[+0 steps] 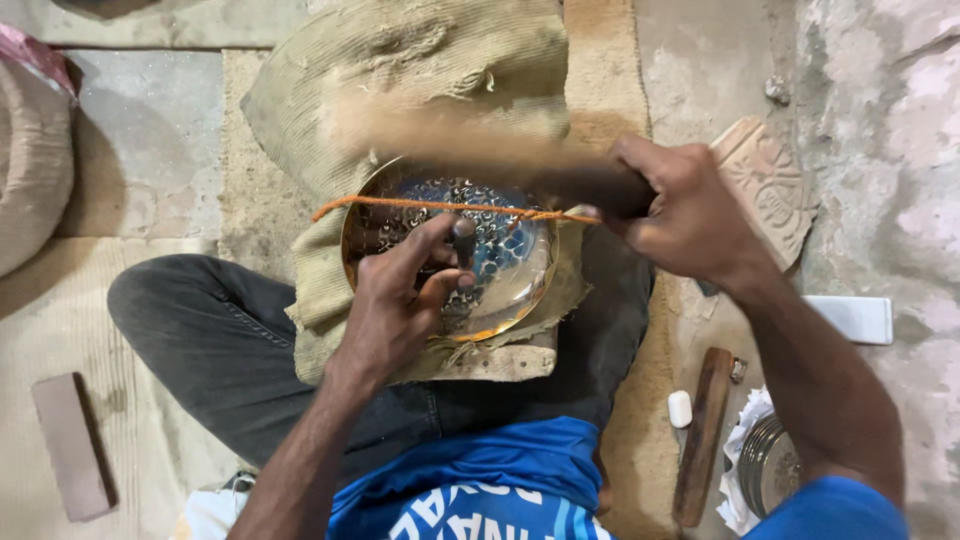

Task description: The person sits on the floor and uses a hammer and chisel to create a decorative pattern on a brass plate. They repeatedly strike the chisel against the plate's surface to form a textured design.

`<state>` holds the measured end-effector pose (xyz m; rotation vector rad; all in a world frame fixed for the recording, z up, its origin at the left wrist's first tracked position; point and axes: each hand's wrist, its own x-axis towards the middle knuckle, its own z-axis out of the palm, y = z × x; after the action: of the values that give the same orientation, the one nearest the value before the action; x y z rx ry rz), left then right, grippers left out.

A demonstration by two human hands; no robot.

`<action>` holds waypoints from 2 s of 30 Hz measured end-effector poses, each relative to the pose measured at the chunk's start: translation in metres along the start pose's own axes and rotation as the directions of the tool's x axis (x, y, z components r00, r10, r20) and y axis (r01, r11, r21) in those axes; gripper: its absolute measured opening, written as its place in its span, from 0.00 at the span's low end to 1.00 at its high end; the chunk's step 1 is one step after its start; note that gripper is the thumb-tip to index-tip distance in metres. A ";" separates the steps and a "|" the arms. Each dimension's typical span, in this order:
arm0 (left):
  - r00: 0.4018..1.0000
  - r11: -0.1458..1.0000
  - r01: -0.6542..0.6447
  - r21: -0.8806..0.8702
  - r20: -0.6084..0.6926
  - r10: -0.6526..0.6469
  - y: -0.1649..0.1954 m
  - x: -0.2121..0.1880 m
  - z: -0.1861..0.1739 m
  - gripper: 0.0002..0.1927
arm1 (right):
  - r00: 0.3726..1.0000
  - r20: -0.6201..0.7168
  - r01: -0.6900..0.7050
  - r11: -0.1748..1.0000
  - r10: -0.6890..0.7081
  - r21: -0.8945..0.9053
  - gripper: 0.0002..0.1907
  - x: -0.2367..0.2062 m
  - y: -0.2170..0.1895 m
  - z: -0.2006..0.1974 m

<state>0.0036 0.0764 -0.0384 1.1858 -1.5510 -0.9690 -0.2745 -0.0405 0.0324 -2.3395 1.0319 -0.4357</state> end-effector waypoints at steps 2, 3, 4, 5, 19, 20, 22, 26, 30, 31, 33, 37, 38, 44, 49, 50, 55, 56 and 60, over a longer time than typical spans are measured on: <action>1.000 1.000 -0.001 -0.006 0.006 0.001 0.000 0.001 0.000 0.29 | 0.979 0.112 -0.176 0.983 0.170 0.050 0.13 -0.002 0.002 -0.003; 1.000 1.000 -0.001 -0.005 0.008 0.001 0.000 0.001 0.000 0.29 | 0.954 0.170 -0.261 0.963 0.246 0.070 0.14 -0.004 0.001 -0.004; 1.000 1.000 -0.010 0.012 0.011 0.010 0.000 0.002 0.000 0.29 | 0.966 0.143 -0.209 0.977 0.214 -0.048 0.11 -0.004 0.001 -0.005; 1.000 1.000 -0.016 0.027 0.018 0.015 0.000 0.003 0.000 0.28 | 0.976 0.122 -0.161 0.973 0.182 -0.165 0.09 -0.006 0.000 -0.005; 1.000 0.995 -0.012 0.097 0.019 0.010 -0.009 0.003 0.003 0.24 | 0.995 -0.002 -0.090 0.930 0.095 -0.355 0.06 -0.022 -0.009 0.002; 1.000 0.998 -0.015 0.065 0.024 0.014 -0.009 0.003 0.003 0.26 | 0.995 -0.029 -0.095 0.982 0.091 -0.166 0.08 -0.023 -0.011 0.002; 1.000 0.998 -0.009 0.063 0.025 0.007 -0.009 0.003 0.003 0.24 | 0.996 -0.038 -0.089 0.980 0.083 -0.179 0.09 -0.024 -0.013 0.002; 0.999 0.999 0.013 0.037 0.040 -0.015 -0.006 0.005 0.003 0.23 | 0.993 -0.086 -0.100 0.958 0.079 -0.270 0.12 -0.027 -0.015 0.002; 0.999 0.999 -0.025 0.036 0.032 0.024 -0.002 0.007 0.001 0.27 | 0.997 -0.078 -0.019 0.934 -0.010 -0.357 0.24 -0.030 -0.019 0.001; 0.999 0.998 -0.023 0.057 0.032 0.021 -0.001 0.007 0.001 0.27 | 0.995 -0.093 -0.050 0.939 0.019 -0.340 0.21 -0.030 -0.020 0.001; 0.999 0.995 -0.016 0.095 0.038 0.013 -0.001 0.008 0.001 0.28 | 0.989 -0.119 -0.117 0.946 0.085 -0.302 0.15 -0.029 -0.023 0.001; 0.999 1.000 -0.019 -0.003 0.042 0.019 -0.002 0.007 0.001 0.28 | 0.965 -0.136 -0.246 0.955 0.226 -0.163 0.14 -0.026 -0.028 0.003; 0.999 1.000 -0.002 0.011 0.046 0.002 -0.003 0.007 0.001 0.28 | 0.982 -0.111 -0.181 0.938 0.154 -0.295 0.15 -0.026 -0.028 0.003; 0.999 0.998 -0.011 0.065 0.039 0.009 -0.005 0.008 0.000 0.28 | 0.989 -0.082 -0.144 0.948 0.125 -0.283 0.16 -0.029 -0.023 0.002; 0.996 0.996 -0.078 -0.030 0.048 0.079 -0.003 0.007 0.000 0.30 | 0.994 -0.092 -0.067 0.997 0.063 -0.049 0.14 -0.031 -0.022 0.000; 0.996 0.997 -0.070 -0.027 0.049 0.071 -0.003 0.007 0.000 0.30 | 0.994 -0.093 -0.059 0.993 0.049 -0.106 0.15 -0.031 -0.022 0.000; 0.998 0.997 -0.024 0.076 0.052 0.020 -0.002 0.009 0.001 0.27 | 0.977 -0.081 -0.211 0.961 0.199 -0.180 0.09 -0.034 -0.021 0.000; 0.998 0.999 -0.039 0.019 0.051 0.038 -0.001 0.009 0.000 0.29 | 0.970 -0.093 -0.232 0.970 0.225 -0.076 0.10 -0.035 -0.020 0.000; 0.997 0.999 0.036 0.015 0.064 -0.037 0.002 0.009 -0.001 0.32 | 0.995 -0.041 -0.095 0.890 0.086 -0.446 0.12 -0.038 -0.015 0.003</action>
<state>0.0033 0.0678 -0.0346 1.2069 -1.5934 -1.0310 -0.2897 -0.0027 0.0362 -2.6725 1.3646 -0.1973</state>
